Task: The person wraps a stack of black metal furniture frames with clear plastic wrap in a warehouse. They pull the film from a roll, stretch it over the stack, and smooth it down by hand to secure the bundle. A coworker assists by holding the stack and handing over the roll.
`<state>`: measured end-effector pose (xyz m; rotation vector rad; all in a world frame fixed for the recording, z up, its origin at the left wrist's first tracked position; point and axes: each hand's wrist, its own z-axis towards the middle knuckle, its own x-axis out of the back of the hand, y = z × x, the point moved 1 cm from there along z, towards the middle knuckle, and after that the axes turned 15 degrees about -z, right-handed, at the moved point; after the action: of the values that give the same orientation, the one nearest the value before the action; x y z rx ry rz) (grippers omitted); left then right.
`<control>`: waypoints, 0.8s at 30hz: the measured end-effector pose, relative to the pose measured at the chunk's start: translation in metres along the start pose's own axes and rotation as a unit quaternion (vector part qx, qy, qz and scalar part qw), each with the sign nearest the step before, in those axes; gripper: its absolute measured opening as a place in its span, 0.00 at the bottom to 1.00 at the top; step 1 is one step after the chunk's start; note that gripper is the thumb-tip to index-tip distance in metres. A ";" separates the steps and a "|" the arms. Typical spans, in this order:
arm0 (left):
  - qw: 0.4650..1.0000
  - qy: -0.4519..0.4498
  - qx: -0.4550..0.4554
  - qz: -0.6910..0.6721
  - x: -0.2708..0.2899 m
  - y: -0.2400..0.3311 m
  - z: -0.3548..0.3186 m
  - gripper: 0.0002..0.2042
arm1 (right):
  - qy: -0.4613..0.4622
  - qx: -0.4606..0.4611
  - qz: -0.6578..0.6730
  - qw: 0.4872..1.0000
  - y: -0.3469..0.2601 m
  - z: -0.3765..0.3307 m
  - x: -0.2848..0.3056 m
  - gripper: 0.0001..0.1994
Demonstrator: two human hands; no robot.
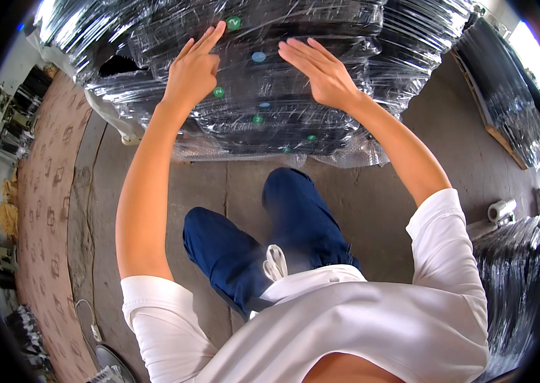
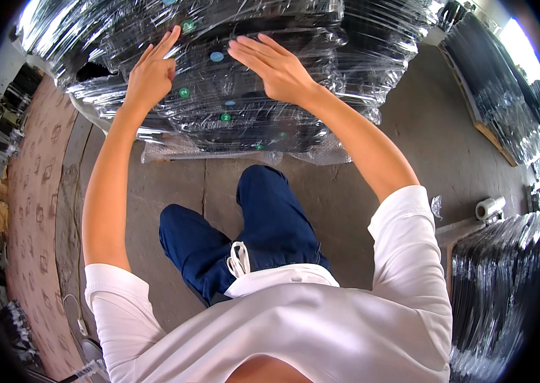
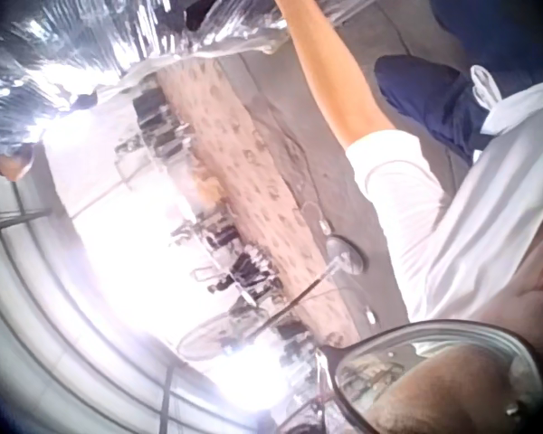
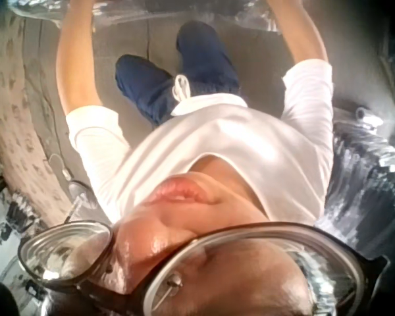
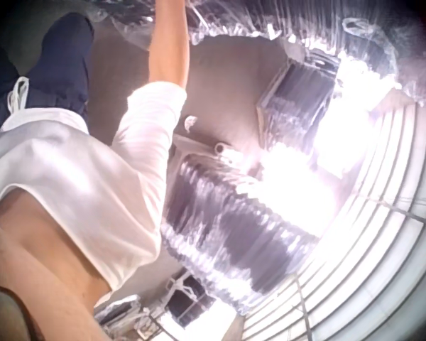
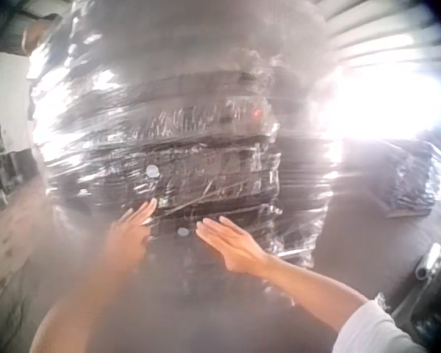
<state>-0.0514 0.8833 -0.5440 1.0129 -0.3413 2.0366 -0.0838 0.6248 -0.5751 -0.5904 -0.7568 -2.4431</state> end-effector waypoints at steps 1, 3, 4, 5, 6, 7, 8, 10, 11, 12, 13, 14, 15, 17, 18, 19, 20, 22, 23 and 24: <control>1.000 -0.002 -0.003 -0.005 -0.001 0.000 0.000 0.08 | -0.028 -0.017 -0.013 0.999 0.002 -0.010 -0.006 0.33; 1.000 0.001 -0.007 0.001 -0.004 0.000 -0.005 0.07 | -0.085 -0.052 -0.038 0.994 0.006 -0.020 -0.016 0.34; 1.000 0.013 -0.009 -0.003 -0.007 0.002 -0.008 0.07 | -0.124 -0.028 -0.073 0.989 0.009 -0.025 -0.019 0.37; 1.000 0.026 -0.014 -0.008 -0.010 0.001 -0.009 0.07 | -0.121 -0.035 -0.073 0.989 0.009 -0.026 -0.022 0.37; 0.999 0.032 -0.022 -0.030 -0.013 0.003 -0.015 0.07 | -0.119 -0.043 -0.073 0.989 0.008 -0.028 -0.026 0.38; 0.999 0.014 -0.025 -0.046 -0.022 0.001 -0.025 0.07 | -0.118 -0.051 -0.075 0.989 0.008 -0.030 -0.029 0.38; 0.998 -0.005 -0.027 -0.063 -0.035 -0.004 -0.041 0.07 | -0.137 -0.060 -0.083 0.985 0.007 -0.030 -0.030 0.39; 0.996 -0.049 -0.033 -0.073 -0.058 -0.003 -0.066 0.07 | -0.125 -0.053 -0.083 0.987 0.008 -0.029 -0.028 0.39; 0.996 -0.067 -0.013 -0.063 -0.070 -0.004 -0.076 0.07 | -0.120 -0.048 -0.082 0.988 0.008 -0.029 -0.029 0.39; 0.995 -0.085 0.008 -0.051 -0.080 -0.006 -0.083 0.06 | -0.123 -0.042 -0.089 0.988 0.008 -0.027 -0.030 0.39; 0.993 -0.104 0.029 -0.039 -0.089 -0.008 -0.089 0.06 | -0.122 -0.046 -0.084 0.988 0.006 -0.028 -0.031 0.39; 0.992 -0.116 0.043 -0.031 -0.095 -0.009 -0.091 0.06 | -0.123 -0.050 -0.082 0.988 0.006 -0.029 -0.032 0.39; 0.992 -0.117 0.044 -0.026 -0.099 -0.009 -0.092 0.06 | -0.124 -0.053 -0.080 0.988 0.005 -0.030 -0.032 0.39; 0.992 -0.117 0.048 -0.014 -0.106 -0.011 -0.095 0.06 | -0.113 -0.078 -0.060 0.989 -0.003 -0.030 -0.029 0.37; 0.992 -0.117 0.049 -0.009 -0.108 -0.013 -0.097 0.07 | -0.106 -0.089 -0.049 0.989 -0.009 -0.031 -0.027 0.36; 0.992 -0.117 0.054 -0.006 -0.110 -0.014 -0.099 0.06 | -0.097 -0.066 -0.025 0.993 -0.015 -0.035 -0.027 0.34; 0.991 -0.118 0.057 -0.004 -0.111 -0.013 -0.099 0.06 | -0.089 -0.043 -0.003 0.995 -0.020 -0.044 -0.028 0.33; 0.990 -0.124 0.067 -0.003 -0.113 -0.013 -0.099 0.06 | -0.079 0.016 0.039 0.996 -0.031 -0.063 -0.038 0.27; 0.989 -0.130 0.073 -0.003 -0.112 -0.012 -0.099 0.05 | -0.139 0.058 0.062 0.987 -0.035 -0.075 -0.044 0.27; 0.988 -0.136 0.078 -0.003 -0.112 -0.011 -0.098 0.05 | -0.180 0.067 0.078 0.978 -0.039 -0.085 -0.051 0.28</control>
<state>-0.0575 0.8816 -0.6934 1.3936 -0.3226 1.9432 -0.0882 0.6179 -0.6811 -1.0140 -0.9675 -2.1467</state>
